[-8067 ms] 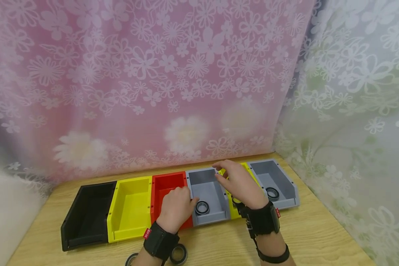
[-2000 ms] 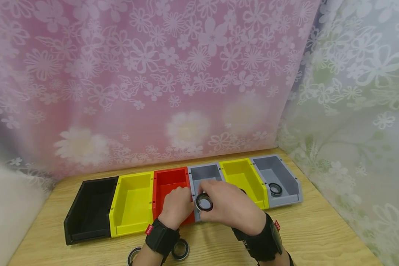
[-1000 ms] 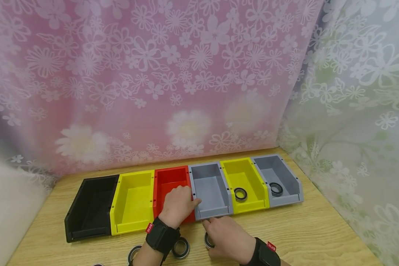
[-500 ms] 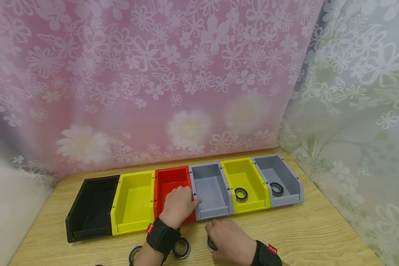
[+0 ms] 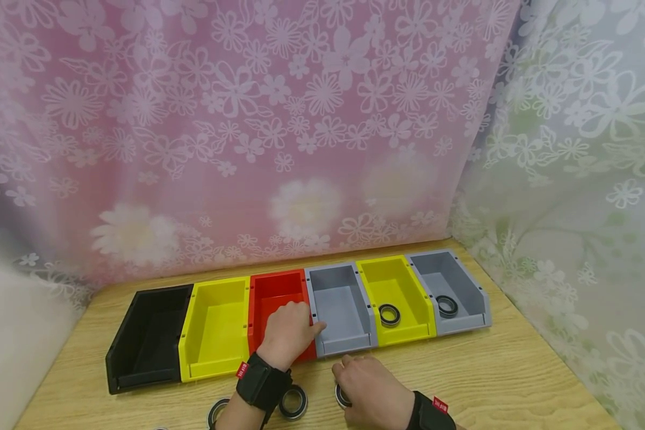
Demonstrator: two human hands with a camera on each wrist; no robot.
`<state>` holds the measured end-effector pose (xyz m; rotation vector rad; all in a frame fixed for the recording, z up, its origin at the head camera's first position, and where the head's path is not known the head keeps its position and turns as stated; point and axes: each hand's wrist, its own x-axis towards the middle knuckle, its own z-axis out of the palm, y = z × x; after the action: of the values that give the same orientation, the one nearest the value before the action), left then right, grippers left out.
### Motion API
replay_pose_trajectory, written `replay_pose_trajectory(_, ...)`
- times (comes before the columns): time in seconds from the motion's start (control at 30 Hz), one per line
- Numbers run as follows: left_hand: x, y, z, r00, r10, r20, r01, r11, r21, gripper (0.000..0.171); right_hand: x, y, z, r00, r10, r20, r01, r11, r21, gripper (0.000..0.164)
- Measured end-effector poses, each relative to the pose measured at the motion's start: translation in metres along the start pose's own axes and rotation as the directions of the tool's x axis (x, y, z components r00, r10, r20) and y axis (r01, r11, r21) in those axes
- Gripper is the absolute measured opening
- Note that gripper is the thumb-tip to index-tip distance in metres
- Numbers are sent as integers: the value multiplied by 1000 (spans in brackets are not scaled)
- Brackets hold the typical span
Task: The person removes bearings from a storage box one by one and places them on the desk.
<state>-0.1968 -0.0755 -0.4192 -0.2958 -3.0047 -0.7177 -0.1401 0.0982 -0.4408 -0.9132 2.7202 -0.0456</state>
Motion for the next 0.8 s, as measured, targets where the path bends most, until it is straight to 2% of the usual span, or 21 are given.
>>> replay_pose_trajectory(0.17,-1,0,0,1000,0,4,0,1000,-1,36,1,-1,-1,999,29,31,-29,999,13,42)
replay_pose_trajectory(0.57,0,0,0,1000,11,-9,-10,1000,12,38,-1,-1,0,999,31,15,-31,999,-31,40)
replay_pose_trajectory(0.7,0,0,0,1000,11,-7,-10,1000,9,39,-2,0,-3,1000,14,18,-13,1000,-25,39)
replay_pose_trajectory(0.8,-1,-1,0,1000,11,-6,-11,1000,3,38,-4,2,-9,999,-24,-24,23,1000,-3,32)
